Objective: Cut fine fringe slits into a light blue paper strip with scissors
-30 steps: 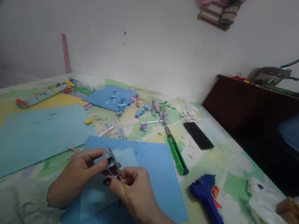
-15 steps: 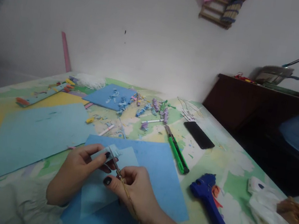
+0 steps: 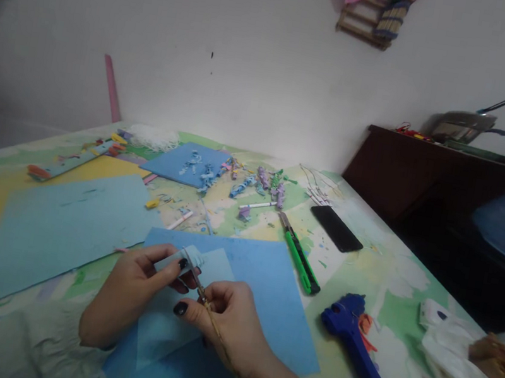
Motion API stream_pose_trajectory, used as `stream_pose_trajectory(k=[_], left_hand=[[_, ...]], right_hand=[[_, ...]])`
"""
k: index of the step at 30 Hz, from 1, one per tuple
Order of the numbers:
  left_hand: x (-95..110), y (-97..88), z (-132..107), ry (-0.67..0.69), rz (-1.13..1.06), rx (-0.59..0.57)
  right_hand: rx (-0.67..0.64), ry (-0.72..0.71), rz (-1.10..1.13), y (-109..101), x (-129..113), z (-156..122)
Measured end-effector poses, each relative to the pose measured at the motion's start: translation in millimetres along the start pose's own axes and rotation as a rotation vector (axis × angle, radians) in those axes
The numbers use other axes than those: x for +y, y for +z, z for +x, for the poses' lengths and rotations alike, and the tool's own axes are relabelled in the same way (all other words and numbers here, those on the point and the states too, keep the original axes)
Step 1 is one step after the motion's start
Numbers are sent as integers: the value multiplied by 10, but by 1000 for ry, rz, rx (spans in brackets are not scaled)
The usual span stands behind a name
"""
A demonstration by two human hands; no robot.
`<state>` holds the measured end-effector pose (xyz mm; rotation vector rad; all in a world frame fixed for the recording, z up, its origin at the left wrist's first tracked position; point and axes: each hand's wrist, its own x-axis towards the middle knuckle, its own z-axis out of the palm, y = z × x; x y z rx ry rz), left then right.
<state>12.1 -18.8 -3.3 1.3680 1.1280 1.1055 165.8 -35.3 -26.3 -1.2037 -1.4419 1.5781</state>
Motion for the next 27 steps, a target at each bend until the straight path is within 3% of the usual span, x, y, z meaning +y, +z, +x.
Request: stream_pose_trajectory(k=[27], left_hand=[[-40,29,16,-39,-82,-10]], right_hand=[[26,17,1,-12,27,-1]])
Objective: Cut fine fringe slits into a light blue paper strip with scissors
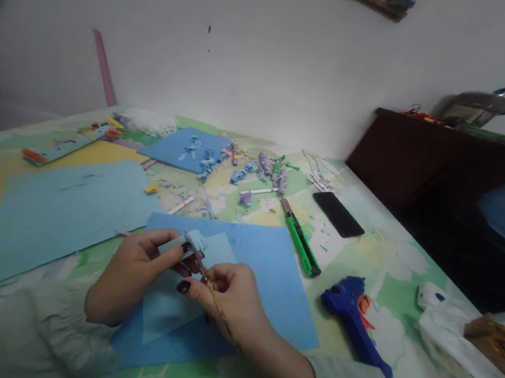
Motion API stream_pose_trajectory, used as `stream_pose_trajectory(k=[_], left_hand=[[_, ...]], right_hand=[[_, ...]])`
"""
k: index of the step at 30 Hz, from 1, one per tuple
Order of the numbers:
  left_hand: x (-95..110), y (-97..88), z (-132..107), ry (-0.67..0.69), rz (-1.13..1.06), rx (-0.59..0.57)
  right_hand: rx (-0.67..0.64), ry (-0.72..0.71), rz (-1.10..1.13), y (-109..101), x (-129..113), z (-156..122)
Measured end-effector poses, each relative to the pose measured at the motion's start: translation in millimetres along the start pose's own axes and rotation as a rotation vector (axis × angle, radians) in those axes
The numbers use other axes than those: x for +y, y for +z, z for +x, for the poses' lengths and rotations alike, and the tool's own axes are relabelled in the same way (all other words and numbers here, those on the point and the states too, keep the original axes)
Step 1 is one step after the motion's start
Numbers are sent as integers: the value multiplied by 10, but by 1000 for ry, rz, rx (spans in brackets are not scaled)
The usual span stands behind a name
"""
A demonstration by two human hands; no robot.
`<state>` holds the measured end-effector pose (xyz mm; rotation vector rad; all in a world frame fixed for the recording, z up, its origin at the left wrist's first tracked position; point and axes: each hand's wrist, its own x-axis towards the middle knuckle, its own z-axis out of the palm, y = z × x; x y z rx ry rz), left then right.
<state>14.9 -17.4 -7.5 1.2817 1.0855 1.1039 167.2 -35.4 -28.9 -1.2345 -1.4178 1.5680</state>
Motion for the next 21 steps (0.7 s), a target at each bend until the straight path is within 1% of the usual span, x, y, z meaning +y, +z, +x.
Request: stream_pose_trajectory(k=[10,21], left_hand=[[-19,-7,-8,12,46,-20],[15,-4,-22,15,-28,-15]], right_hand=[[-7,2,5,-4,9,20],[-8,-12,25,2,-10,14]])
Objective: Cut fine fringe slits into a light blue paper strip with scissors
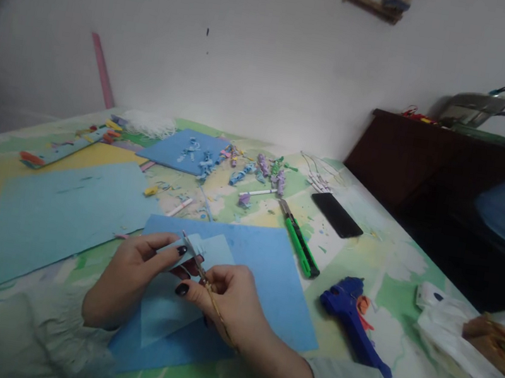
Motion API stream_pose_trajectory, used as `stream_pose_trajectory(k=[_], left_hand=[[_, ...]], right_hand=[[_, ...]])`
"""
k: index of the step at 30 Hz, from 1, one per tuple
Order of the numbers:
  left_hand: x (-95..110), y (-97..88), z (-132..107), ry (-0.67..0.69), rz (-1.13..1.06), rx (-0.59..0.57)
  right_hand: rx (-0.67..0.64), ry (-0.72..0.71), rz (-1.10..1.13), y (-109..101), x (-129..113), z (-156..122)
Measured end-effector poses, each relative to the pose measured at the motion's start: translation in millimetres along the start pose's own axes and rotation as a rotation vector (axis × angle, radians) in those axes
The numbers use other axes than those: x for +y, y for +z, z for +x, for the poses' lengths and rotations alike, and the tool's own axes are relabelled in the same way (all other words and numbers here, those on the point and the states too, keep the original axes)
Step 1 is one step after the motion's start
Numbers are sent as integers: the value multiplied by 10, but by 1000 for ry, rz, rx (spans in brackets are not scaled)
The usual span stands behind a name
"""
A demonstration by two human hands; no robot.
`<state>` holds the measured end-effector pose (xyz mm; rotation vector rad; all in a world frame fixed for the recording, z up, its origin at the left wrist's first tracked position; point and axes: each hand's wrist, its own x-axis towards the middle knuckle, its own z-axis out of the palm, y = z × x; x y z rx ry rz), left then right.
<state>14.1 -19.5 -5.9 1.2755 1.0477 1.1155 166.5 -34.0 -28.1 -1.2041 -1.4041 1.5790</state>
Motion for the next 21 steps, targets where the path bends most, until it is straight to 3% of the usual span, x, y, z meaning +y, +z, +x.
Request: stream_pose_trajectory(k=[21], left_hand=[[-28,-5,3,5,18,-30]], right_hand=[[13,20,20,16,14,15]])
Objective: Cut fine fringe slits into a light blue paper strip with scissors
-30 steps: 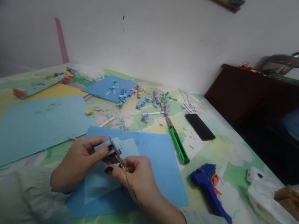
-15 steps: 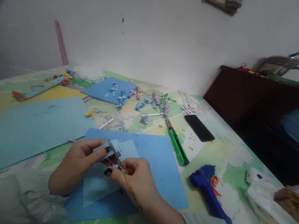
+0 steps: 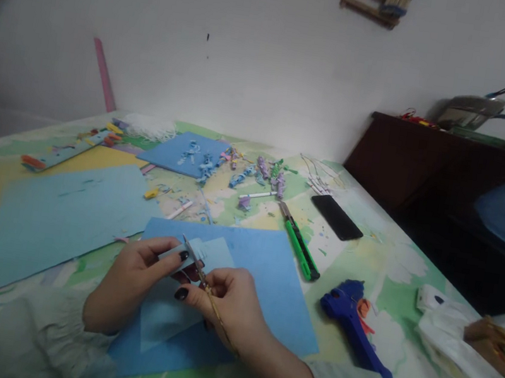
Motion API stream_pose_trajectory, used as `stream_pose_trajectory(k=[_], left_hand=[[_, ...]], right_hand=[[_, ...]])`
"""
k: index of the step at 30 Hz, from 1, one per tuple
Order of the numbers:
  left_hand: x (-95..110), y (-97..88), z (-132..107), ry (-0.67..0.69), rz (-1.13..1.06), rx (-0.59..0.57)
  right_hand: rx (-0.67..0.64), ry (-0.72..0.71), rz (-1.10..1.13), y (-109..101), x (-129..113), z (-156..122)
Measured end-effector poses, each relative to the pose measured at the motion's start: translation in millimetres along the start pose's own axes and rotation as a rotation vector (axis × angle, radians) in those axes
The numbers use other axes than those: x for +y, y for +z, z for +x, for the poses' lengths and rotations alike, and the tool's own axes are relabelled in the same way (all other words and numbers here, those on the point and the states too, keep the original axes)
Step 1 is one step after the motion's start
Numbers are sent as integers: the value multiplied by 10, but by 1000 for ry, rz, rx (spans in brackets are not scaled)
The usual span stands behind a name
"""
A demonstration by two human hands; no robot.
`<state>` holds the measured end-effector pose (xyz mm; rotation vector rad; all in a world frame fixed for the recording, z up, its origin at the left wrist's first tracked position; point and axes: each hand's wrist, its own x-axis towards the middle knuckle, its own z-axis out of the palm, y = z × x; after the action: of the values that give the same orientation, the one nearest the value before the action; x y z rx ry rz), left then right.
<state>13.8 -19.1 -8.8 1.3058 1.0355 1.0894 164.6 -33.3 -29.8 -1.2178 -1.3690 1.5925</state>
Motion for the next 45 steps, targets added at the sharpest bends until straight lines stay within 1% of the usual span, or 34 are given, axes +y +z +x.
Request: stream_pose_trajectory(k=[8,12,20,35,45], left_hand=[[26,-4,-7,-5,6,-3],[29,-3,-9,13,16,-6],[0,-3,-16,-24,-37,59],[25,10,-11,1,32,113],[29,7,-22,1,68,127]], right_hand=[[-2,18,6,-7,-16,-11],[-20,-7,-16,-9,-22,-19],[-60,-57,-40,-9,-40,-36],[-69,-64,-38,-16,-26,-34],[-57,-50,-31,-15,-42,-29]])
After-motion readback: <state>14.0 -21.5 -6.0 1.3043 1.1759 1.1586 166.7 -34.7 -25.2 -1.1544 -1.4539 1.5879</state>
